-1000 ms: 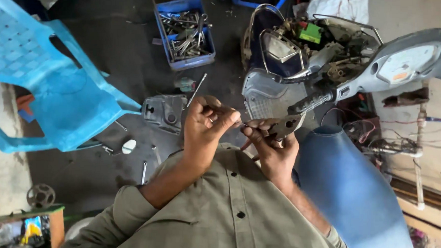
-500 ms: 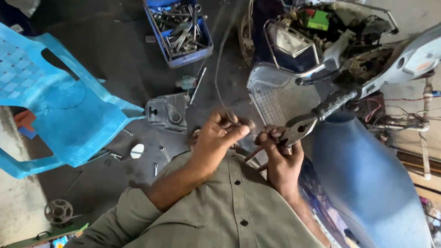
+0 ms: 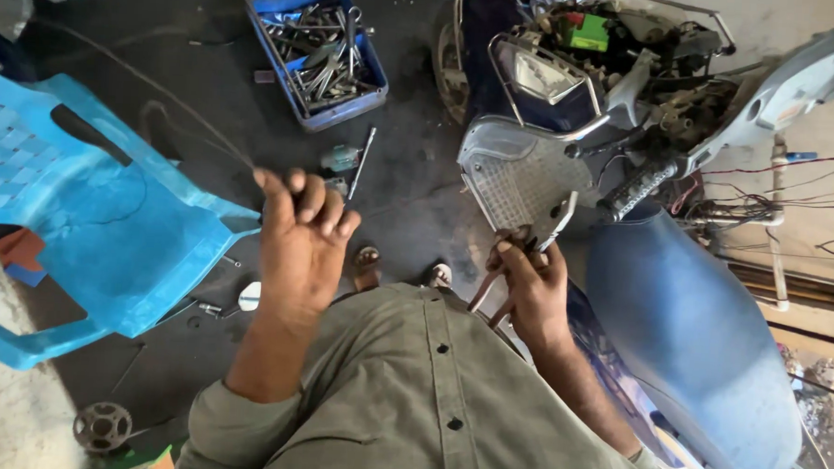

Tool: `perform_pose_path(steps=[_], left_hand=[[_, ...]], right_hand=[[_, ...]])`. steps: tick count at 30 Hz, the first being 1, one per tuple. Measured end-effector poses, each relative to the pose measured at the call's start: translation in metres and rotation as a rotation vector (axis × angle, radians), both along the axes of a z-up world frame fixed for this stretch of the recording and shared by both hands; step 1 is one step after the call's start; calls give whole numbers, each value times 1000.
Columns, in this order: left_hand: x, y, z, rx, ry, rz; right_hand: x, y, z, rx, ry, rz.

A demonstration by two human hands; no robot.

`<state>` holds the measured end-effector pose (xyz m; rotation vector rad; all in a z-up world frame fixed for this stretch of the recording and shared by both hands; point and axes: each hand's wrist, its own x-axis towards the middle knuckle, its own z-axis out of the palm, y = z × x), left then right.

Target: The recorder is working on the internal components of a motorcycle, specifically focused on the battery and wiring area under the seat/front panel.

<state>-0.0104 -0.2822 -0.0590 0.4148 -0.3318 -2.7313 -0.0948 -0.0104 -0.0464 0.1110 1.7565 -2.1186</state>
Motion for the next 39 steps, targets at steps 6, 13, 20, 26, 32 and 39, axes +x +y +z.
perform_pose_path(steps=[6,13,20,26,32,39], left_hand=[[0,-3,26,-161,-84,124],[5,-18,19,-298,-252,367],[37,-84,-3,-329,-360,665],[67,-108,-5,-599,-420,745],[97,-149,-59,-140,-178,399],[57,-174,-25,-245,-345,526]], right_hand=[[5,0,-12,42,-2,25],[13,-13,-16,64,-10,55],[10,-16,-12,136,-11,79],[5,-14,-9,91,-10,58],[-7,-9,0,135,77,27],[-44,-10,9,167,177,-20]])
